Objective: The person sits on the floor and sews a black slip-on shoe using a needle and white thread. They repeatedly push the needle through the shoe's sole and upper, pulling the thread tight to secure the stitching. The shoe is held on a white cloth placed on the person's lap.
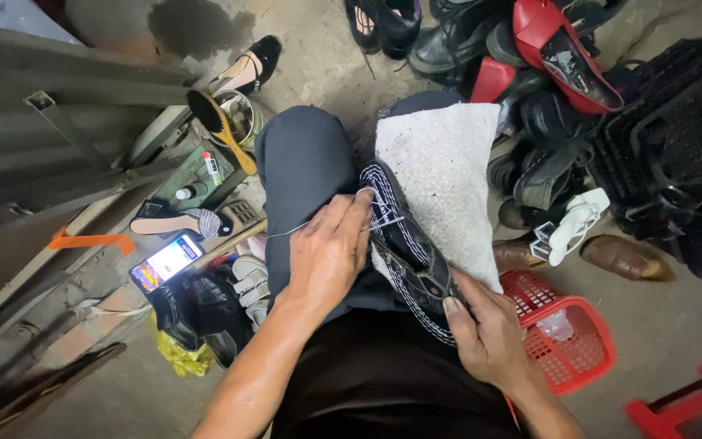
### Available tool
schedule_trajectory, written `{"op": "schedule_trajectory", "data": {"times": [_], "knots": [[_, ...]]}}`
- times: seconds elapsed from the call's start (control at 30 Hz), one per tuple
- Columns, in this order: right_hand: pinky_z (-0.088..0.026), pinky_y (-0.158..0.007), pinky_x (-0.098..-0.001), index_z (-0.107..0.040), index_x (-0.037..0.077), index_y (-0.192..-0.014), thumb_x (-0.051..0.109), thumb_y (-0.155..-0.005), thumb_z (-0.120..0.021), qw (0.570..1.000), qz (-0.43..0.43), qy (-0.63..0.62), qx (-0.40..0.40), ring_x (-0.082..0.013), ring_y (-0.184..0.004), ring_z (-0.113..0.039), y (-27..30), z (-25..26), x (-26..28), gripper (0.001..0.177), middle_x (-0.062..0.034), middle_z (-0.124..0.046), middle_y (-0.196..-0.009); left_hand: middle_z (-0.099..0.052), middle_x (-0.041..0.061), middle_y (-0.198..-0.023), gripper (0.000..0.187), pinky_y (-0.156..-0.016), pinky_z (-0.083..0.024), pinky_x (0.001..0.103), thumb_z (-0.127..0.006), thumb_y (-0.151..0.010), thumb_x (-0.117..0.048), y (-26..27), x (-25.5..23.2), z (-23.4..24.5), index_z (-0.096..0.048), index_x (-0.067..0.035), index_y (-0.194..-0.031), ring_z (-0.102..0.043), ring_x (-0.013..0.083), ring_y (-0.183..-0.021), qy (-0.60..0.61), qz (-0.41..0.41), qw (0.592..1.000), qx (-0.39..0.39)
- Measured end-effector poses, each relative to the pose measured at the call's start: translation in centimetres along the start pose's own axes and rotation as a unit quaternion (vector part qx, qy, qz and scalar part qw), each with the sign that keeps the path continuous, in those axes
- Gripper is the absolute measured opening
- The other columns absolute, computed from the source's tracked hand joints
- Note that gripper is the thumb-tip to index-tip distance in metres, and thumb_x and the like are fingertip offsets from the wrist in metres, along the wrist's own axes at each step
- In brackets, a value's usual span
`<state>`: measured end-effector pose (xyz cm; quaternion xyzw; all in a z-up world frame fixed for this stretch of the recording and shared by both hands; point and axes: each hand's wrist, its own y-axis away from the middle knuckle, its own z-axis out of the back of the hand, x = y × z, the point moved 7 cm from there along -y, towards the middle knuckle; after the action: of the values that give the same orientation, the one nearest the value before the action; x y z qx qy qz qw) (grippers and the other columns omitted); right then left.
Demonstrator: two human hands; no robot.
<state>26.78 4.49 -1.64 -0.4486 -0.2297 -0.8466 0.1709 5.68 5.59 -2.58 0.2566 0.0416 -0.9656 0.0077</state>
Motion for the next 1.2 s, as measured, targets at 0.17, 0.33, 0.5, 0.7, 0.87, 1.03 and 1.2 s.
{"op": "schedule_trajectory", "data": {"times": [0.17, 0.33, 0.5, 0.7, 0.87, 1.03, 1.2], "knots": [[-0.062, -0.082, -0.0376, -0.061, -0.005, -0.132, 0.026, -0.097, -0.045, 1.0, -0.011, -0.011, 0.0, -0.0275, -0.098, -0.075, 0.3, -0.2, -0.5, 0.049, -0.0178, -0.075, -0.119, -0.06, 0.005, -0.101, 0.025, -0.052, -0.056, 0.04, -0.064, -0.1, -0.009, -0.7, -0.4, -0.6, -0.063, -0.006, -0.124, -0.067, 0.0234, -0.084, 0.007, -0.001, 1.0, 0.03], [-0.058, -0.098, -0.0421, -0.06, -0.008, -0.133, 0.024, -0.097, -0.049, 1.0, -0.006, 0.019, -0.009, -0.0343, -0.114, -0.072, 0.6, -0.2, -0.9, 0.05, -0.0236, -0.071, -0.127, -0.055, 0.011, -0.122, 0.006, -0.042, -0.051, 0.045, -0.063, -0.093, -0.008, -0.8, -0.1, 1.4, -0.059, -0.004, -0.096, -0.062, 0.0273, -0.065, 0.186, 0.079, 0.974, 0.1], [-0.061, -0.083, -0.0422, -0.061, -0.001, -0.133, 0.03, -0.099, -0.046, 0.999, -0.01, 0.039, 0.012, -0.0304, -0.1, -0.074, 0.1, -0.6, -0.8, 0.049, -0.0179, -0.075, -0.12, -0.059, 0.009, -0.115, 0.03, -0.073, -0.04, 0.027, -0.069, -0.095, -0.015, 2.2, 3.1, 5.2, -0.048, -0.012, -0.073, -0.048, 0.0124, -0.081, 0.417, 0.087, 0.895, 0.131], [-0.057, -0.09, -0.0419, -0.062, 0.001, -0.132, 0.027, -0.095, -0.048, 0.998, -0.027, 0.052, 0.027, -0.0313, -0.106, -0.073, 0.0, -0.3, -1.6, 0.048, -0.0148, -0.075, -0.121, -0.064, 0.01, -0.121, 0.026, -0.099, -0.055, 0.047, -0.067, -0.096, -0.031, 16.4, 17.5, 3.7, -0.066, -0.008, -0.084, -0.061, 0.0281, -0.119, 0.15, 0.256, 0.953, 0.069], [-0.059, -0.08, -0.041, -0.062, 0.003, -0.132, 0.03, -0.094, -0.048, 0.998, -0.001, 0.05, 0.039, -0.0296, -0.095, -0.076, 0.0, -0.9, -1.5, 0.048, -0.0133, -0.077, -0.114, -0.069, 0.008, -0.088, 0.033, -0.082, -0.055, 0.046, -0.067, -0.093, -0.041, 30.2, 23.1, -0.8, -0.078, -0.011, -0.104, -0.062, 0.0215, -0.08, 0.206, 0.508, 0.83, 0.104], [-0.057, -0.049, -0.0336, -0.062, 0.0, -0.127, 0.031, -0.1, -0.039, 0.998, 0.037, 0.029, 0.04, -0.0178, -0.059, -0.066, 0.0, -1.4, -1.5, 0.046, -0.0077, -0.073, -0.082, -0.062, 0.003, -0.061, 0.014, -0.065, -0.045, 0.027, -0.076, -0.093, -0.018, 30.1, 20.3, -3.0, -0.083, -0.008, -0.099, -0.054, 0.0106, -0.06, 0.301, 0.55, 0.776, 0.071], [-0.065, -0.067, -0.0374, -0.06, -0.003, -0.134, 0.027, -0.098, -0.042, 0.999, 0.004, 0.015, 0.04, -0.0241, -0.086, -0.075, 0.1, -0.5, -2.3, 0.05, -0.0163, -0.076, -0.112, -0.059, -0.003, -0.057, 0.037, -0.046, -0.03, 0.026, -0.073, -0.096, -0.027, 27.8, 20.5, -1.5, -0.068, -0.012, -0.063, -0.035, 0.0078, -0.045, 0.281, 0.523, 0.802, 0.066]]}}
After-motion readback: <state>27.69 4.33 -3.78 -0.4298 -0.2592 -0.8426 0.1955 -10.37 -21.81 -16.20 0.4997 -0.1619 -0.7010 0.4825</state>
